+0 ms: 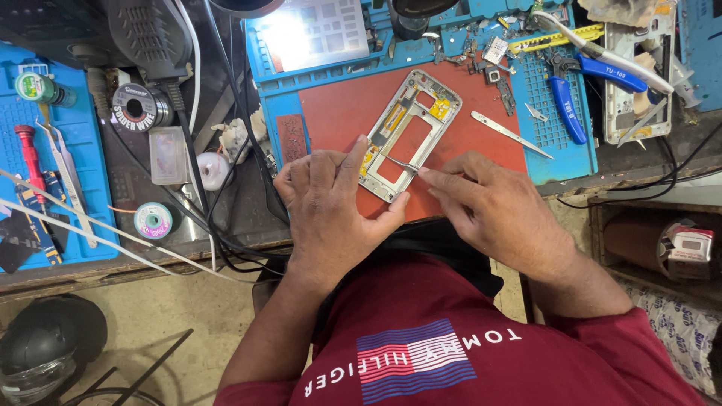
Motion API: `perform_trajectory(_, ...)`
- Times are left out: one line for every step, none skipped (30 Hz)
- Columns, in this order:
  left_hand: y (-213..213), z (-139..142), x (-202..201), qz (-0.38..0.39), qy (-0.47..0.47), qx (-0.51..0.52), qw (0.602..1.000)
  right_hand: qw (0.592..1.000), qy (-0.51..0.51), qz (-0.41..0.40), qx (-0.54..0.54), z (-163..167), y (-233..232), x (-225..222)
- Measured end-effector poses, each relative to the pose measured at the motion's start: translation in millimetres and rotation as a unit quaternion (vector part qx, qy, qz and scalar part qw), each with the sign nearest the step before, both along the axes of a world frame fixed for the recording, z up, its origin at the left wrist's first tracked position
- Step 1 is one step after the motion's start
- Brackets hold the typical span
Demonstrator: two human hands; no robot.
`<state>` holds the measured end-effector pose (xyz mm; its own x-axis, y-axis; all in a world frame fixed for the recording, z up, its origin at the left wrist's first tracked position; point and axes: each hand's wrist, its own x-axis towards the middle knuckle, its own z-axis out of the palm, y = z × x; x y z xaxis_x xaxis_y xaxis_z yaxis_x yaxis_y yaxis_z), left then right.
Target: The person uses tweezers to remove small components and adhesive residue from a disassembled smartphone frame. They repeatedly scrape and lift parts from the interior of the frame while holding it steady with the other hand.
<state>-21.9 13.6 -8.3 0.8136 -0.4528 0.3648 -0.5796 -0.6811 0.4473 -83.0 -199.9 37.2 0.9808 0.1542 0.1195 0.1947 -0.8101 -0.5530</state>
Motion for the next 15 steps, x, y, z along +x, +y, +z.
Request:
perform_trajectory(0.2,-0.5,0.2,-0.001,-0.001,-0.001,1.0,1.0,-0.001,0.002,-0.006,0.1,-0.2,-0.3)
perform_trajectory(0.4,-1.0,0.4,-0.003,-0.001,-0.001,1.0,1.0,-0.003,0.004,-0.013,0.1,-0.5,-0.6)
perform_trajectory(0.5,-1.6,0.3,-0.004,-0.002,-0.002,1.0,1.0,-0.006,0.005,-0.027,0.1,-1.0,-1.1)
perform_trajectory(0.5,-2.1,0.4,-0.003,-0.003,-0.001,1.0,0.999,-0.01,0.007,-0.042,0.0,-1.9,-1.2)
perform_trajectory(0.4,-2.6,0.3,-0.002,-0.005,0.0,1.0,0.998,-0.014,0.008,-0.058,-0.1,-2.9,-1.0)
perform_trajectory(0.5,-2.9,0.2,-0.001,-0.006,0.0,1.0,0.997,-0.022,0.009,-0.07,-0.4,-3.6,-0.8)
perform_trajectory(0.2,-3.2,-0.1,0.0,-0.006,0.001,1.0,0.996,-0.029,0.011,-0.083,-0.9,-4.2,-0.2)
perform_trajectory(0.1,-3.4,-0.2,0.001,-0.008,0.001,1.0,0.995,-0.037,0.012,-0.095,-1.3,-4.7,0.3)
perform_trajectory(-0.1,-3.5,-0.2,0.002,-0.009,0.002,1.0,0.995,-0.037,0.01,-0.094,-1.4,-4.9,0.2)
perform_trajectory(-0.1,-3.5,-0.2,0.001,-0.008,0.002,1.0,0.995,-0.037,0.008,-0.092,-1.5,-4.8,0.1)
perform_trajectory(-0.1,-3.5,0.0,0.001,-0.008,0.002,1.0,0.995,-0.036,0.006,-0.091,-1.7,-4.7,0.0)
perform_trajectory(-0.1,-3.5,0.3,0.001,-0.008,0.002,1.0,0.997,-0.042,0.004,-0.07,-1.9,-4.4,-0.1)
perform_trajectory(0.0,-3.4,0.3,0.0,-0.007,0.003,1.0,0.998,-0.048,0.001,-0.049,-2.2,-3.7,-0.3)
perform_trajectory(0.2,-3.3,0.6,0.0,-0.005,0.004,1.0,0.998,-0.053,-0.001,-0.028,-2.5,-3.2,-0.4)
perform_trajectory(0.3,-3.1,0.4,0.0,-0.004,0.004,1.0,0.999,-0.044,-0.009,-0.031,-2.7,-3.1,-0.7)
